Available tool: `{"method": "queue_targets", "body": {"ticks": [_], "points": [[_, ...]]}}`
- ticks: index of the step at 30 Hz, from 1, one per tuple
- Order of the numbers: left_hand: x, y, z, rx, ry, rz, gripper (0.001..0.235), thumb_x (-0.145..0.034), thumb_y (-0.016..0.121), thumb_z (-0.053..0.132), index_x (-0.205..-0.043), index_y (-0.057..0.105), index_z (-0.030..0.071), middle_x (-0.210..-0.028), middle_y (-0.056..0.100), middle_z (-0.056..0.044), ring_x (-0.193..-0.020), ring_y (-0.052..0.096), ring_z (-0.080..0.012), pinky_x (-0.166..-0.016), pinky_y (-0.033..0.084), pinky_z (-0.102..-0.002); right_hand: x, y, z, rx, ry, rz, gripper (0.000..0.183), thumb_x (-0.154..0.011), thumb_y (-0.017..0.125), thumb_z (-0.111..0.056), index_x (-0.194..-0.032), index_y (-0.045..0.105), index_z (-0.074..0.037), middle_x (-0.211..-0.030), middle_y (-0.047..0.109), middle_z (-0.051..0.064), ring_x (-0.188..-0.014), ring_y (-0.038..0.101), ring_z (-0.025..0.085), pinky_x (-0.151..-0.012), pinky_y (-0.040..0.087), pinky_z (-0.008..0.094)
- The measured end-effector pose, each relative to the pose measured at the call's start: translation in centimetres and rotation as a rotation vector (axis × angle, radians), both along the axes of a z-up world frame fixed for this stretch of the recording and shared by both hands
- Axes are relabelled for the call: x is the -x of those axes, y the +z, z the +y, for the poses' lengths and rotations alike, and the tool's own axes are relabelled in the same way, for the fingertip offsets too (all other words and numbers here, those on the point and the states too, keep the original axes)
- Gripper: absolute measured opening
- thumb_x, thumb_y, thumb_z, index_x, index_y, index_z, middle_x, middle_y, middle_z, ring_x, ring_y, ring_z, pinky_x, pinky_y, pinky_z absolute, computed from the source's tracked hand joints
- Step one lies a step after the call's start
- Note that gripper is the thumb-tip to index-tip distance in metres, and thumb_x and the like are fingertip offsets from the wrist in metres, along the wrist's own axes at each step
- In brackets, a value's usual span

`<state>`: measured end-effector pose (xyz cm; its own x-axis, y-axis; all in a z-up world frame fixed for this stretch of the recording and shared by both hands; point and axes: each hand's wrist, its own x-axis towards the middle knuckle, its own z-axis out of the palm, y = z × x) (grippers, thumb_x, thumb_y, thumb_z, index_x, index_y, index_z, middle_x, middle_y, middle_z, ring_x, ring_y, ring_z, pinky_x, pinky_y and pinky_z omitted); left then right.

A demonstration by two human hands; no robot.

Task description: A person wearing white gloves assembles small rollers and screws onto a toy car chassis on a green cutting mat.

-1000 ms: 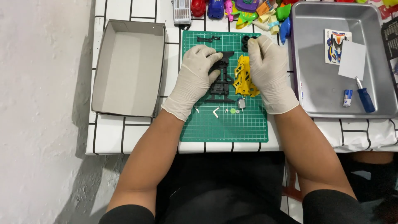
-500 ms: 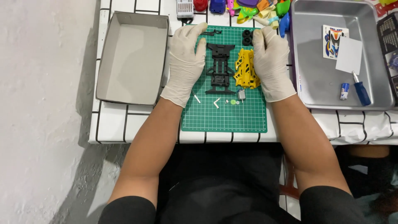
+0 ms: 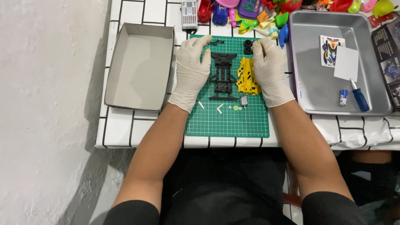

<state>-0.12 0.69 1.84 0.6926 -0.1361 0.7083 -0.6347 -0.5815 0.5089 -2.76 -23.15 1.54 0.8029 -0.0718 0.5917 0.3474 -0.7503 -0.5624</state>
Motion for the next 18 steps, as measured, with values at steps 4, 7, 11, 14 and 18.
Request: {"method": "queue_targets", "body": {"ticks": [4,7,11,14,18], "points": [[-0.05,-0.05,-0.02,0.010,0.005,-0.006,0.028,-0.094,0.059,0.009,-0.120,0.069,0.011,-0.103,0.071,-0.007,-0.095,0.062,-0.0289,-0.086,0.049,-0.042,-0.03,0.14,0.10,0.017,-0.009,-0.004,0.023,-0.112,0.056,-0.016,-0.090,0.062,-0.008,-0.072,0.054,0.002,-0.066,0.047,0.017,-0.058,0.036,0.038],[-0.09,-0.09,0.04,0.009,0.008,0.015,0.028,-0.094,0.059,0.011,-0.120,0.068,0.013,-0.103,0.070,-0.007,-0.096,0.062,-0.0290,-0.086,0.048,-0.042,0.13,0.39,0.24,0.003,-0.005,0.006,0.025,-0.112,0.055,-0.016,-0.092,0.064,-0.007,-0.075,0.059,0.002,-0.068,0.050,0.016,-0.059,0.038,0.037],[-0.04,-0.10,0.04,0.009,0.016,0.037,0.027,-0.094,0.059,0.012,-0.120,0.069,0.014,-0.102,0.070,-0.005,-0.097,0.061,-0.0282,-0.088,0.047,-0.042,0.06,0.26,0.18,-0.014,0.012,0.001,0.024,-0.112,0.055,-0.015,-0.092,0.064,-0.006,-0.078,0.060,0.003,-0.071,0.052,0.016,-0.061,0.041,0.036],[-0.18,-0.09,0.02,0.006,0.020,0.038,0.027,-0.095,0.059,0.013,-0.120,0.069,0.014,-0.103,0.071,-0.004,-0.097,0.061,-0.0278,-0.088,0.047,-0.042,-0.05,0.31,0.15,-0.011,0.002,0.000,0.024,-0.112,0.055,-0.015,-0.092,0.063,-0.007,-0.077,0.059,0.003,-0.070,0.052,0.017,-0.061,0.040,0.037],[-0.21,-0.25,0.02,0.019,0.020,0.018,0.026,-0.097,0.057,0.010,-0.120,0.068,0.013,-0.101,0.069,-0.006,-0.095,0.060,-0.0278,-0.085,0.048,-0.041,-0.02,0.31,0.25,-0.035,0.012,-0.006,0.024,-0.111,0.055,-0.014,-0.092,0.065,-0.006,-0.080,0.063,0.004,-0.072,0.055,0.017,-0.063,0.043,0.036]]}}
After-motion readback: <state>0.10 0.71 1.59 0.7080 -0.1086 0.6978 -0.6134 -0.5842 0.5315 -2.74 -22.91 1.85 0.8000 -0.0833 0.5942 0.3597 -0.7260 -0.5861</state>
